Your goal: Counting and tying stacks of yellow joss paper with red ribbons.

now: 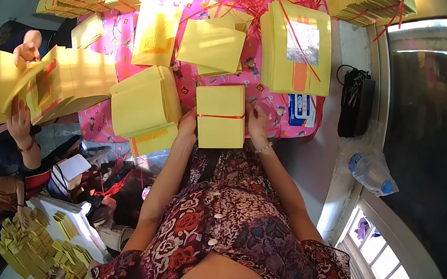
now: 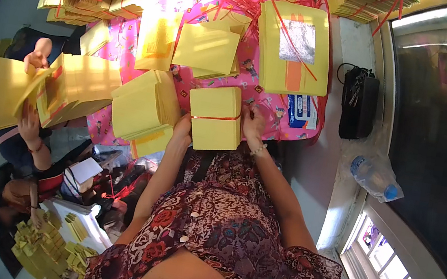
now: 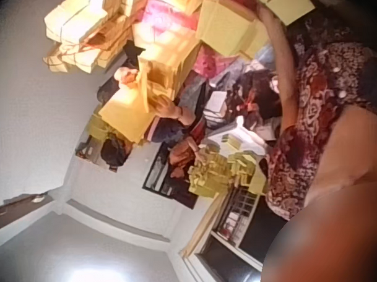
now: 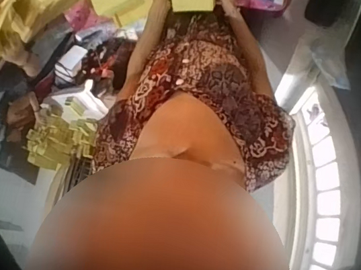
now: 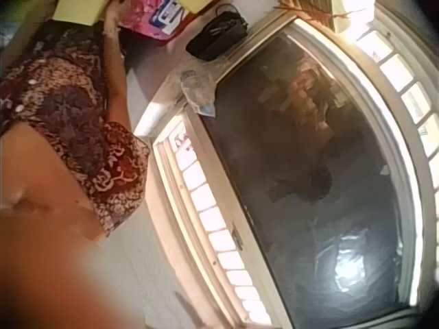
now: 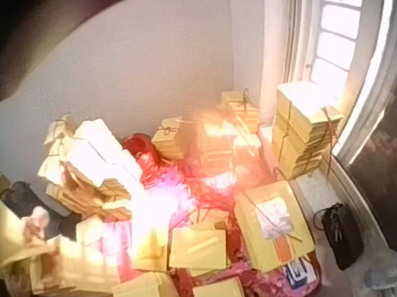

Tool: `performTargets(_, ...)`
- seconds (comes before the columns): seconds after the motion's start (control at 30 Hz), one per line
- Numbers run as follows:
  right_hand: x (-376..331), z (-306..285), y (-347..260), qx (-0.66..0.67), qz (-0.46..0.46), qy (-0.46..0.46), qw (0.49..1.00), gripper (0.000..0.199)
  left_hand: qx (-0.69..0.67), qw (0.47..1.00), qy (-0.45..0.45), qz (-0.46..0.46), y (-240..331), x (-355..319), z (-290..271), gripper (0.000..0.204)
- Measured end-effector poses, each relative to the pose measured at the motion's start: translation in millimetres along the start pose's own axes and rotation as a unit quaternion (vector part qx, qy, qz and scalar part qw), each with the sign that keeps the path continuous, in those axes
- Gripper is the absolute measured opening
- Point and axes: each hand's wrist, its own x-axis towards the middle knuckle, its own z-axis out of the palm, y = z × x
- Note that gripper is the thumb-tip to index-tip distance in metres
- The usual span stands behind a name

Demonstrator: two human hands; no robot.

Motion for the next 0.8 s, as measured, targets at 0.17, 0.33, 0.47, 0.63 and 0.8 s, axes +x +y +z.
performTargets(0.17,-8,1,-19,-0.038,-0.027,-0.001,0.999,0.028,-0.071,0.996,-0.023,0.054,-11,-4,0,0.028)
performTargets(0.33,-10,-3,-29,-0.054,-0.026,-0.016,0.998,0.028,-0.024,0.995,-0.034,0.087,-10,-7,1,0.027)
performTargets(0.47,-8,-3,-29,-0.046,-0.017,0.001,0.999,0.031,0.042,0.995,0.056,0.078,-18,5,0,0.030)
performTargets(0.63,-5,-5,-33,-0.004,-0.011,-0.027,1.000,0.035,0.146,0.980,0.088,0.105,-38,38,-19,0.030)
performTargets(0.8,-8,-9,-40,-0.024,-0.008,-0.025,0.999,0.035,0.191,0.965,0.134,0.121,-49,58,-26,0.031)
